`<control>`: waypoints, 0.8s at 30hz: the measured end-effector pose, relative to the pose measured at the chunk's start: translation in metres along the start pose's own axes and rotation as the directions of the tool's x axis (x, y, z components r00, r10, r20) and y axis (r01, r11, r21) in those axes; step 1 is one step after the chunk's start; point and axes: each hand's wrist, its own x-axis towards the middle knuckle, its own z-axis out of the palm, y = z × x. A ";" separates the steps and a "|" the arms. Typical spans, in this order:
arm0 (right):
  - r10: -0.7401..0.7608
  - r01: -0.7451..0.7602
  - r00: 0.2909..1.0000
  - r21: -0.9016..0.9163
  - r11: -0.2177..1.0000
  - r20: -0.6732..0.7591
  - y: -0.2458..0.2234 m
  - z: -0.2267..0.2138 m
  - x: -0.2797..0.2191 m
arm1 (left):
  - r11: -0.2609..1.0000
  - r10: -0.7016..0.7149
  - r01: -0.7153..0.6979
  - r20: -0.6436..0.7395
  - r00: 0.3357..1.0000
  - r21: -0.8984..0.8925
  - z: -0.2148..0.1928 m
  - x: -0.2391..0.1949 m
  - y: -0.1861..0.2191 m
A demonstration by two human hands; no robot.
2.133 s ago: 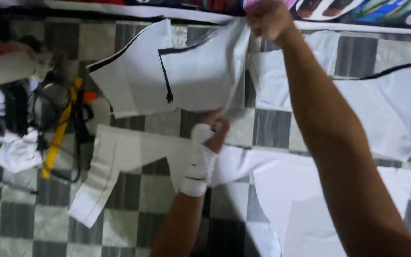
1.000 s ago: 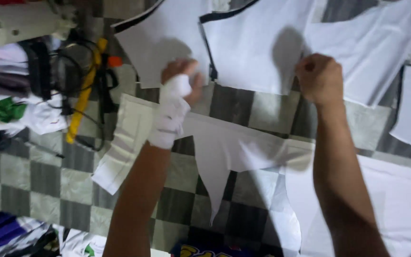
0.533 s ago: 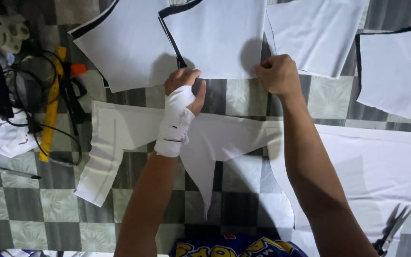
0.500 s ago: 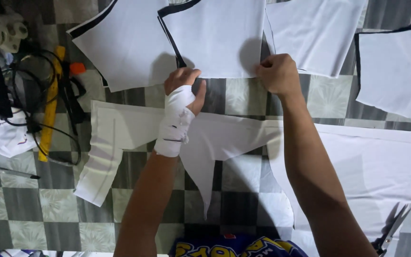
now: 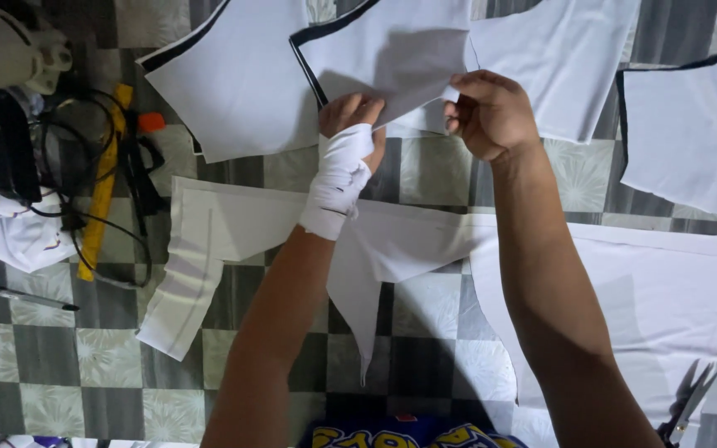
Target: Cutting out garment patterns from a large sheet of white fabric using scissors on a cutting table.
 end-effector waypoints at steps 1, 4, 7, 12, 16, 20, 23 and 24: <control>-0.019 0.019 1.000 0.019 1.000 0.010 -0.003 0.003 0.000 | 0.999 0.006 -0.008 -0.043 0.999 -0.040 -0.005 0.004 -0.005; -0.084 0.083 0.996 0.098 0.992 0.005 -0.009 0.008 0.005 | 0.998 -0.008 0.005 -0.048 0.999 -0.069 -0.017 0.012 -0.023; -0.166 0.165 0.986 0.142 0.976 -0.005 -0.015 0.013 0.006 | 0.998 -0.027 0.027 0.007 1.000 -0.052 -0.031 0.018 -0.039; -0.358 0.349 0.933 0.146 0.926 0.036 -0.040 0.027 -0.033 | 0.998 0.030 -0.038 -0.117 0.993 -0.059 -0.111 0.040 -0.034; -0.525 0.528 0.828 0.040 0.848 0.196 -0.078 0.067 -0.123 | 0.973 0.082 -0.124 -0.208 0.975 -0.194 -0.235 0.060 -0.001; -0.506 0.502 0.850 0.070 0.862 0.145 -0.091 0.109 -0.160 | 0.929 0.141 -0.187 -0.161 0.977 -0.319 -0.339 0.065 -0.003; -0.355 0.390 0.876 -0.047 0.920 0.326 -0.062 0.105 -0.075 | 0.947 0.177 -0.206 -0.133 0.975 -0.248 -0.352 0.064 -0.064; -0.361 0.395 0.874 -0.043 0.918 0.325 -0.057 0.122 -0.068 | 0.946 0.183 -0.212 -0.134 0.974 -0.247 -0.351 0.067 -0.083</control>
